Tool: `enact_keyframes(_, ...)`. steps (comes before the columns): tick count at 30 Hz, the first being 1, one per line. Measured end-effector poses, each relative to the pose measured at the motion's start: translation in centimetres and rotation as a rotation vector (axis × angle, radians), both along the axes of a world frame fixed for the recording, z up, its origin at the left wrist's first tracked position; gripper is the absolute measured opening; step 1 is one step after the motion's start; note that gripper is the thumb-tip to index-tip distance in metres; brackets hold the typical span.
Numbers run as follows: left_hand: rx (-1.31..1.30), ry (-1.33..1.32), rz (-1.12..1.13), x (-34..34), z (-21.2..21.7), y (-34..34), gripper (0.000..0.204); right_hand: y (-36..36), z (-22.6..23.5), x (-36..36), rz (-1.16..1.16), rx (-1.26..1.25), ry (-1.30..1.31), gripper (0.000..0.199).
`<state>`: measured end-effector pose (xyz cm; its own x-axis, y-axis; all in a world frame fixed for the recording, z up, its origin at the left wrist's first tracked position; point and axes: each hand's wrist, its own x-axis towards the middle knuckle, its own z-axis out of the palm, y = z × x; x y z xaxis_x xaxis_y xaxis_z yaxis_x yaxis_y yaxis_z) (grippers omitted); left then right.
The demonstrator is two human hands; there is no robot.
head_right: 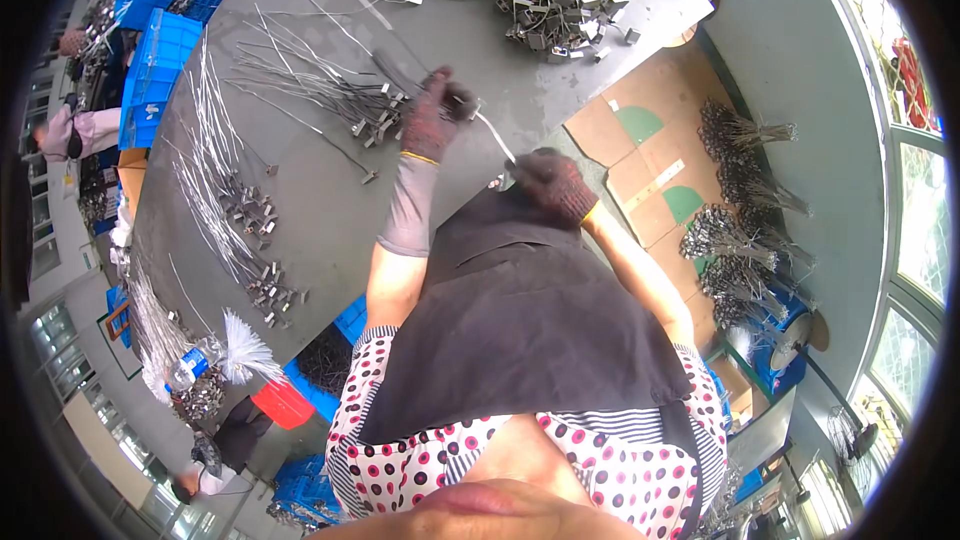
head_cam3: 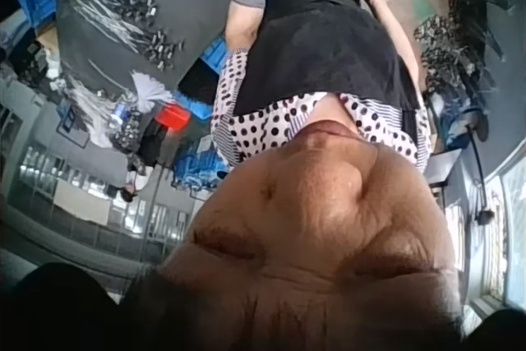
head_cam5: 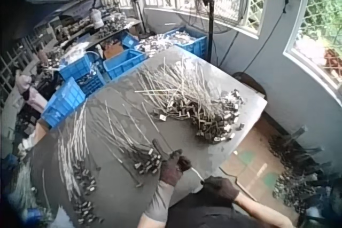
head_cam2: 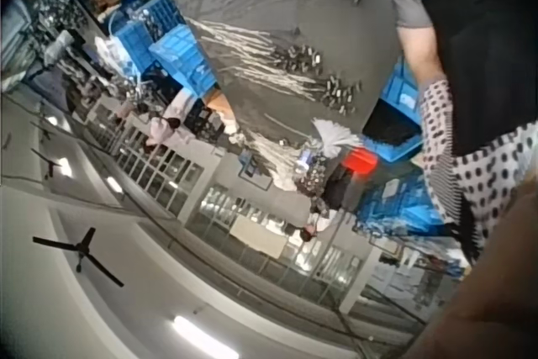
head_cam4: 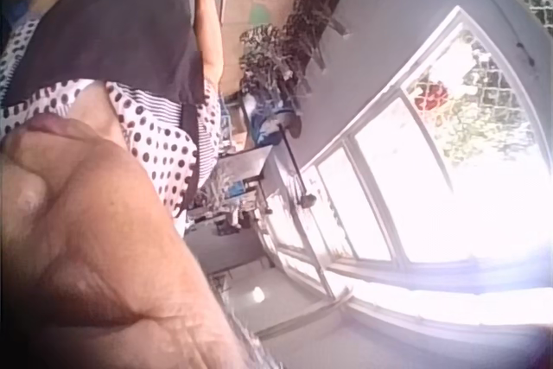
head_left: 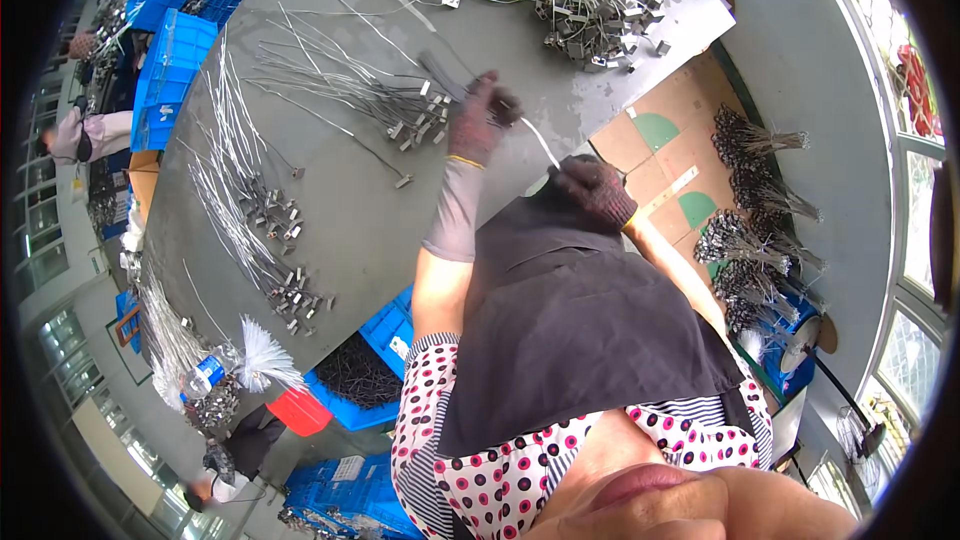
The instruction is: Sorting and arranging bundles of long wires on a workbench.
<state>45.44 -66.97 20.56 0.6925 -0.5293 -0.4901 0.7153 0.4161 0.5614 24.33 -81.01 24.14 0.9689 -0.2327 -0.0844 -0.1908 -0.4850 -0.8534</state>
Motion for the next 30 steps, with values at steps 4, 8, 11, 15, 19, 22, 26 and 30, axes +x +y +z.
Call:
enact_keyframes(4, 0.105, -0.051, -0.002, 2.8, 0.4, 2.2, 0.020, 1.8, 2.1, 0.4, 0.163, 0.294, 0.149, 0.025)
enact_keyframes(8, 0.344, -0.141, -0.048, 2.8, 1.0, 2.8, 0.022, 2.0, -0.3, 1.1, 0.209, 0.280, 0.385, 0.027)
enact_keyframes(11, 0.305, -0.206, 0.015, 5.1, 1.6, 4.2, 0.017, 1.1, -5.1, -0.1, 0.044, 0.474, 0.487, 0.039)
enact_keyframes(15, 0.463, -0.360, 0.105, 5.7, 2.6, 4.8, 0.014, 0.3, -3.3, 4.7, -0.173, 0.692, 0.396, 0.055)
enact_keyframes(19, 0.510, -0.361, -0.044, 3.1, 2.6, 2.9, 0.020, 1.7, -0.9, 13.1, -0.293, 0.738, 0.280, 0.062)
enact_keyframes(22, 0.465, -0.384, -0.057, 2.2, 2.0, 1.6, 0.021, 2.3, -2.1, 18.4, -0.246, 0.740, 0.212, 0.064)
enact_keyframes(26, 0.424, -0.342, -0.021, 3.5, 2.0, 2.6, 0.023, 3.1, -0.9, 22.7, 0.014, 0.298, 0.146, 0.052)
enact_keyframes(30, 0.526, -0.298, -0.067, 5.1, 1.1, 5.6, 0.026, 2.5, -0.1, 27.7, -0.123, -0.305, 0.061, 0.043)
